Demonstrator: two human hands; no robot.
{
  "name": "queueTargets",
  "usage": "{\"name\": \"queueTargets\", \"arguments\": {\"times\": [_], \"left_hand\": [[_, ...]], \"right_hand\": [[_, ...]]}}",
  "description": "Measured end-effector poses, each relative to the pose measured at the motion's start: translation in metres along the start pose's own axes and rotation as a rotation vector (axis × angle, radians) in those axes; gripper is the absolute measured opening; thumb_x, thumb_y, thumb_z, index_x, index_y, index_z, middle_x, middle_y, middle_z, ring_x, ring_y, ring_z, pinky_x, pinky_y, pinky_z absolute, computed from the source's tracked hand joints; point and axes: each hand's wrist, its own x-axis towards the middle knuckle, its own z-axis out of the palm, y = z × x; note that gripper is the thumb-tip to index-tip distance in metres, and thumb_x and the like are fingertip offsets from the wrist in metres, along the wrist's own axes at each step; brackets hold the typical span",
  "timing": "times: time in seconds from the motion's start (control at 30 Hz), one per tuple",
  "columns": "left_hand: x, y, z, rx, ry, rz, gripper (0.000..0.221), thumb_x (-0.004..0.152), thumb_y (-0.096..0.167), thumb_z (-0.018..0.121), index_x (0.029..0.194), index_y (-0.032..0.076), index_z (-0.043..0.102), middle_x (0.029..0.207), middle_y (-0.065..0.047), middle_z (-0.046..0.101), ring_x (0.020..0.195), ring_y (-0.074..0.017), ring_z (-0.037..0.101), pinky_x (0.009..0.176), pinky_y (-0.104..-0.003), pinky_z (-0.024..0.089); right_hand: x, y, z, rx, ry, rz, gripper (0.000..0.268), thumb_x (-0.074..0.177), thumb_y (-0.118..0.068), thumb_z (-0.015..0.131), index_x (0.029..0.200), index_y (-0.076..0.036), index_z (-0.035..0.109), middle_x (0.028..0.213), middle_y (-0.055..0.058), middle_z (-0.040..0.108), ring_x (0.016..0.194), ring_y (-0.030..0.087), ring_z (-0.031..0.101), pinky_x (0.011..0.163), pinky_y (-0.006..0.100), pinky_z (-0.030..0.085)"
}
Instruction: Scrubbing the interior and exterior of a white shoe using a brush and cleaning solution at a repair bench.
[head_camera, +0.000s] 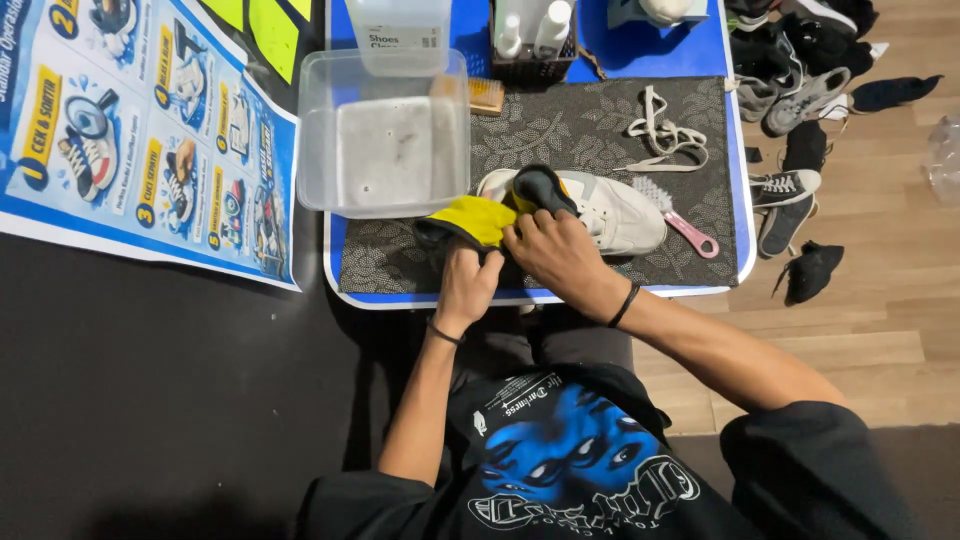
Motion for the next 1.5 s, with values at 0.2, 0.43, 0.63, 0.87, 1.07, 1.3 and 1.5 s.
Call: {"name": "queueTargets", "arguments": {"times": [0.2,0.43,0.63,0.87,1.07,1.3,1.5], "left_hand": [[-0.005,-0.025,0.012,-0.143,0.111,0.041,0.053,0.093,0.007,0.052,0.142,-0.01,0.042,0.131,-0.029,0.053,0.133,-0.0406,0.047,0.113,-0.058,0.036],[-0.026,0.022,0.023,-0.231,0.206,0.084,0.05,0.096,0.012,0.052,0.141,-0.008,0.045,0.135,-0.024,0.053,0.136,-0.0294,0.044,0.114,-0.051,0.037],[-0.048,-0.073,0.074,0.071,0.244,0.115,0.036,0.089,0.006,0.063,0.124,-0.002,0.062,0.098,-0.017,0.063,0.096,-0.0344,0.065,0.09,-0.045,0.053],[-0.028,0.043,0.037,0.282,0.41,0.273,0.057,0.08,0.009,0.069,0.135,0.001,0.056,0.11,-0.015,0.051,0.102,-0.0384,0.057,0.093,-0.048,0.048],[-0.007,0.022,0.043,0.387,0.222,0.356,0.053,0.08,0.011,0.072,0.131,0.007,0.06,0.109,-0.011,0.05,0.1,-0.037,0.058,0.087,-0.046,0.049],[-0.003,0.012,0.039,0.439,0.129,0.417,0.06,0.076,0.008,0.074,0.134,0.007,0.059,0.111,-0.01,0.05,0.099,-0.035,0.059,0.087,-0.046,0.051],[-0.01,0.025,0.033,0.732,0.043,0.472,0.08,0.067,-0.001,0.073,0.143,0.012,0.052,0.102,-0.008,0.044,0.091,-0.0311,0.055,0.081,-0.042,0.044]], "right_hand": [[0.026,0.035,-0.06,0.1,0.091,-0.057,0.01,0.086,-0.012,0.067,0.091,-0.017,0.074,0.081,0.006,0.061,0.075,0.027,0.059,0.069,0.038,0.044],[0.025,0.043,-0.052,0.107,0.221,-0.08,0.008,0.094,-0.012,0.063,0.093,-0.016,0.07,0.097,0.009,0.058,0.093,0.029,0.059,0.081,0.038,0.046],[-0.012,0.03,0.008,0.078,0.211,0.021,0.006,0.095,-0.012,0.061,0.096,-0.016,0.065,0.103,0.009,0.061,0.1,0.028,0.063,0.086,0.036,0.049],[-0.054,0.01,0.012,0.321,-0.342,0.207,0.068,0.065,-0.048,0.085,0.116,-0.011,0.061,0.096,0.014,0.064,0.098,0.034,0.065,0.086,0.043,0.052],[-0.085,0.017,0.065,0.518,-0.355,0.323,0.027,0.075,-0.024,0.075,0.09,-0.003,0.067,0.082,0.015,0.065,0.088,0.04,0.067,0.072,0.047,0.057],[-0.077,0.001,0.062,0.599,0.155,0.675,0.041,0.067,0.002,0.078,0.107,0.002,0.073,0.096,0.024,0.062,0.092,0.046,0.068,0.076,0.048,0.059],[-0.055,-0.026,0.032,0.588,0.066,0.643,0.022,0.077,0.0,0.072,0.099,0.002,0.071,0.093,0.017,0.06,0.096,0.04,0.062,0.086,0.042,0.053]]}}
